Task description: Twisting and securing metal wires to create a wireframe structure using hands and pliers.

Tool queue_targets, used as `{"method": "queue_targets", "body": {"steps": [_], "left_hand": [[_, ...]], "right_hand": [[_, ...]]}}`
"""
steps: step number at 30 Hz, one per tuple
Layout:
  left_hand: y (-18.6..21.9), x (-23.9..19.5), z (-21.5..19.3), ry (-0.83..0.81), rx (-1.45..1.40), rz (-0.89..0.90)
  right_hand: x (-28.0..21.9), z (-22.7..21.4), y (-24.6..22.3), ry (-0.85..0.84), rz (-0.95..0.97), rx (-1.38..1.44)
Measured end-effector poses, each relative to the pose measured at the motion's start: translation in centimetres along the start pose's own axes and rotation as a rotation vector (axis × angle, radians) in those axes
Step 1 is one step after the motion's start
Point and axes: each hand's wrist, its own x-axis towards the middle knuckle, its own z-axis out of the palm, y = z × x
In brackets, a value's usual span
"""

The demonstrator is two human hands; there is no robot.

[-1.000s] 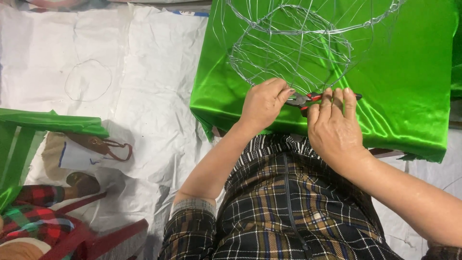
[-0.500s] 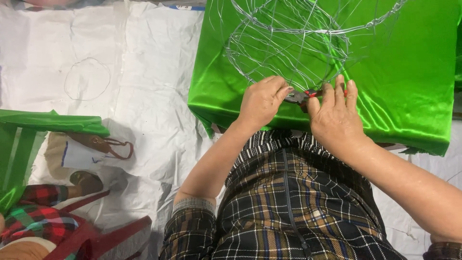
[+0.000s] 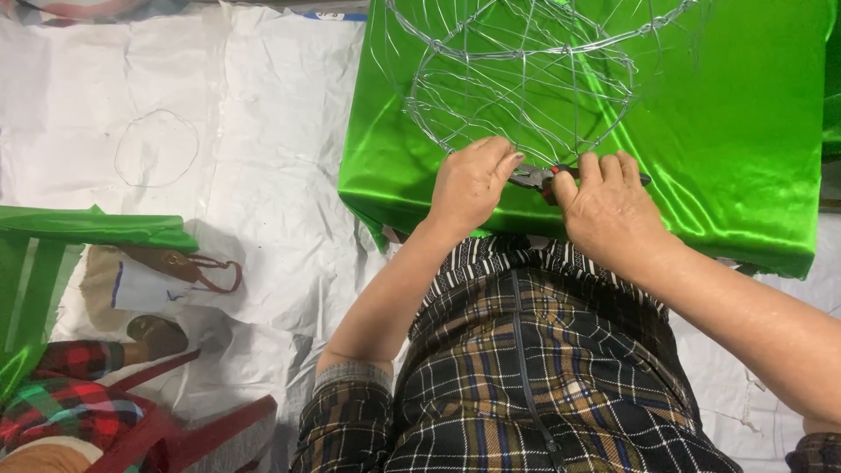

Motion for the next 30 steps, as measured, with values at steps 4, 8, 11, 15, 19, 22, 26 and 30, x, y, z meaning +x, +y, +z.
{"method": "queue_targets", "body": {"steps": [4,8,11,15,19,22,26,30], "left_hand": [[-0.2,-0.1,0.1,0.031,0.005,0.007],[-0.8,-0.5,0.5,-0.017,0.001,-0.022],[-0.6,-0.5,0.4,-0.017,-0.010,-0.029],[-0.1,-0.3,-0.1,0.011,-0.076,-0.041],[0.6,-0.2,-0.6,0.019,-0.098,-0.046],[0.8,-0.2,-0.9,-0.050,-0.044,-0.051],[0.4,-0.3,-1.0,-0.088,-0.068,-0.066],[-0.2,-0.5,-1.2,-0.077,-0.050,-0.089]], "right_hand": [[0.2,-0.3,0.2,0.002,-0.024,-0.025],[0.3,-0.1,0.3,-0.063,-0.050,-0.028],[0.1,0.3,0.4,0.008,-0.068,-0.032],[-0.1,0.8,0.6,0.150,-0.091,-0.078],[0.0,1.0,0.5,0.198,-0.091,-0.093],[-0.3,1.3,0.1,0.146,-0.075,-0.075],[-1.4,2.0,-0.5,0.180,-0.003,0.015],[-3.1,4.5,-0.5,0.041,0.096,0.417]]}}
